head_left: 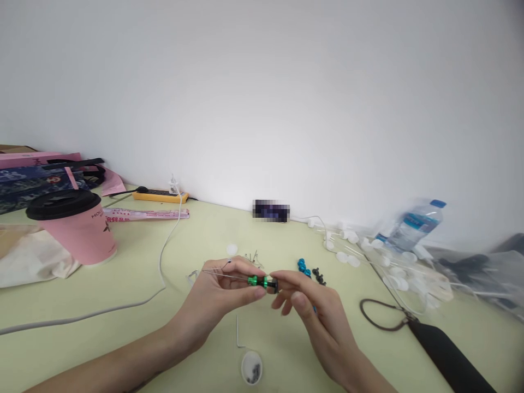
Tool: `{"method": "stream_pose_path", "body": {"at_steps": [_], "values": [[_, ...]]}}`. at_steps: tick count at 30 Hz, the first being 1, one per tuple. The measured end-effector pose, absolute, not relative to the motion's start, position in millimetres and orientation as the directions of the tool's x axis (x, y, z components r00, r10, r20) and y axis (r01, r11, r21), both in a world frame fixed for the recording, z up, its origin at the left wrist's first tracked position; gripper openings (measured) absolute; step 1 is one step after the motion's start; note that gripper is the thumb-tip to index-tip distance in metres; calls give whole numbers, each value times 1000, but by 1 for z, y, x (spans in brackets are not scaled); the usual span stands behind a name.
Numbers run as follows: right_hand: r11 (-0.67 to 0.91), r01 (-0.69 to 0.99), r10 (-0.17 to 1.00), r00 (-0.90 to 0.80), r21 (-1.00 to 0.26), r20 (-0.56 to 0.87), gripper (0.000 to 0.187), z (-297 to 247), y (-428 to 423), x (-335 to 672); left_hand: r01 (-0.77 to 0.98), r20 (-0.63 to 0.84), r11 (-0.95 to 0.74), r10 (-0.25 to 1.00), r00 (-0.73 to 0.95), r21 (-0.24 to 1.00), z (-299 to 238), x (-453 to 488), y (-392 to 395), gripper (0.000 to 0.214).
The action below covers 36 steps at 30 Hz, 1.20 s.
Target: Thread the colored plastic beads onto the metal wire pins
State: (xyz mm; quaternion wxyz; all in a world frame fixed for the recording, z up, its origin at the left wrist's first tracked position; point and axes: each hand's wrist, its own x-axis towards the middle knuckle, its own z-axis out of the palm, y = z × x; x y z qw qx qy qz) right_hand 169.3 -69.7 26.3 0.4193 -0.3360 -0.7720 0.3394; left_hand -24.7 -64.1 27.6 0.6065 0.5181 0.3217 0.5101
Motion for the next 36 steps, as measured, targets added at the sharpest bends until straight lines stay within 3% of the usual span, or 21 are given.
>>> {"method": "stream_pose_path", "body": {"at_steps": [36], "values": [[533, 202, 800, -438, -822, 411, 37, 27, -71, 171, -296, 155, -75, 954, 257, 952, 28, -24, -64, 14]]}}
